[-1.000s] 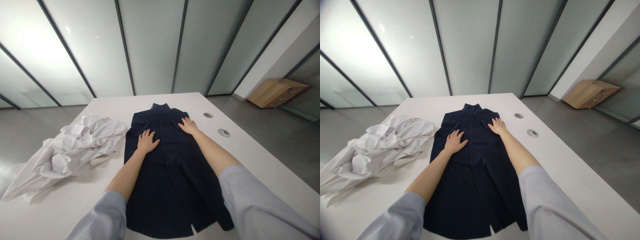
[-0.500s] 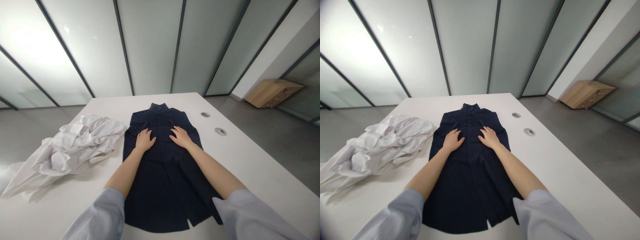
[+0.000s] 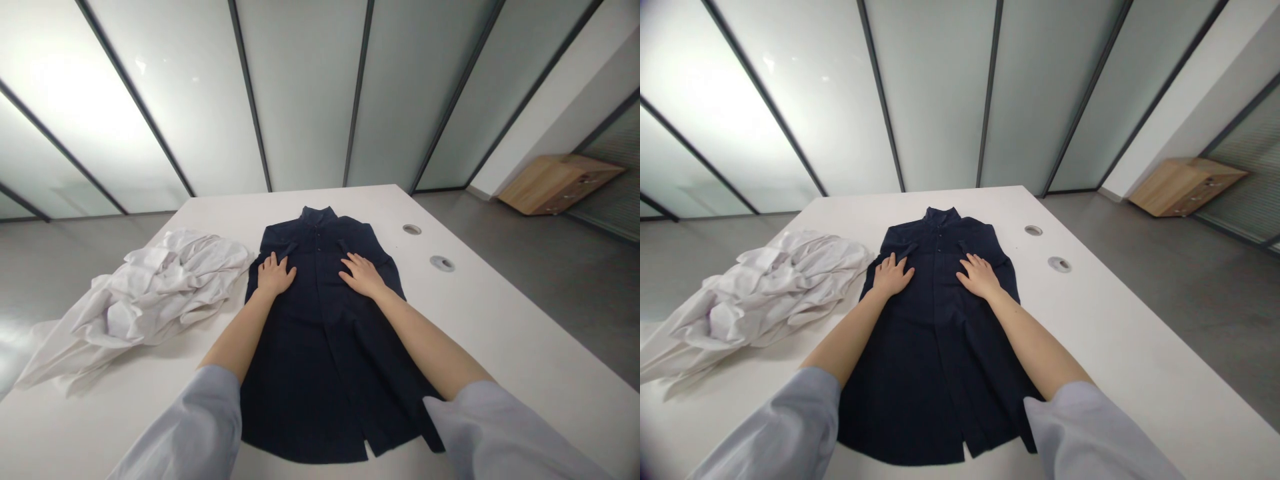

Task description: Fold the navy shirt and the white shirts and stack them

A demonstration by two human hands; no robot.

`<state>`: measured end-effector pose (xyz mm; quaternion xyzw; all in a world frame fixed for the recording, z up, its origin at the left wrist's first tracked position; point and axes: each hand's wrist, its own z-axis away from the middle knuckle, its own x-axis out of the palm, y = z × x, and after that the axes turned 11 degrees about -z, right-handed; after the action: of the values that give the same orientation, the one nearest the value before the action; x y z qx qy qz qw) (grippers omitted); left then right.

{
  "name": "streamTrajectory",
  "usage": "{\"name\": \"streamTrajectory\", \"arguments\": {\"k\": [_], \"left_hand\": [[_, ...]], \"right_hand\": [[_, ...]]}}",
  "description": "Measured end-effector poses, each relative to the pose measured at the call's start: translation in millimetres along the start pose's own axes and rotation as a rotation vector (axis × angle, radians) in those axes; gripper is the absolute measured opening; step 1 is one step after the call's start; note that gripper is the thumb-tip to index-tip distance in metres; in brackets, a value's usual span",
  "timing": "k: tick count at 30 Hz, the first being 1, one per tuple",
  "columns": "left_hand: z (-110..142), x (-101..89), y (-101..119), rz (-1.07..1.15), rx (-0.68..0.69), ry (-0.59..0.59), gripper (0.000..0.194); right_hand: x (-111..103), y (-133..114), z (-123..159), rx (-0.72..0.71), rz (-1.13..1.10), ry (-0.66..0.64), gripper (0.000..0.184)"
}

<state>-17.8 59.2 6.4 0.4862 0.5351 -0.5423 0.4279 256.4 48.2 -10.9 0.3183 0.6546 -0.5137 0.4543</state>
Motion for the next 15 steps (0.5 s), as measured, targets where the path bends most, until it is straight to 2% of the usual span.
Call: {"name": "streamTrajectory", "arguments": {"k": [3,5,7,12,15], "left_hand": [[-10,-3.9,-10,0.024,0.016,0.014,0.067],[-21,-5.1,-22,0.128,0.011,0.034,0.063],[-34,-4.4,-38,0.293,-0.052,0.078,0.056],[-55,3.7,-81,0.817,-0.485,0.347,0.059],[-61,6.8,-93,1.156,-0.700,0.344,0.066]], "right_hand": [[-1,-1,0,-0.001,-0.005,0.005,0.059],[-2,-1,0,0.004,-0.007,0.010,0.057],[-2,0,-1,0.005,-0.008,0.014,0.057],[0,1,-1,0.004,-0.014,0.022,0.056],[-1,0,-1,0.009,-0.021,0.018,0.057]]}}
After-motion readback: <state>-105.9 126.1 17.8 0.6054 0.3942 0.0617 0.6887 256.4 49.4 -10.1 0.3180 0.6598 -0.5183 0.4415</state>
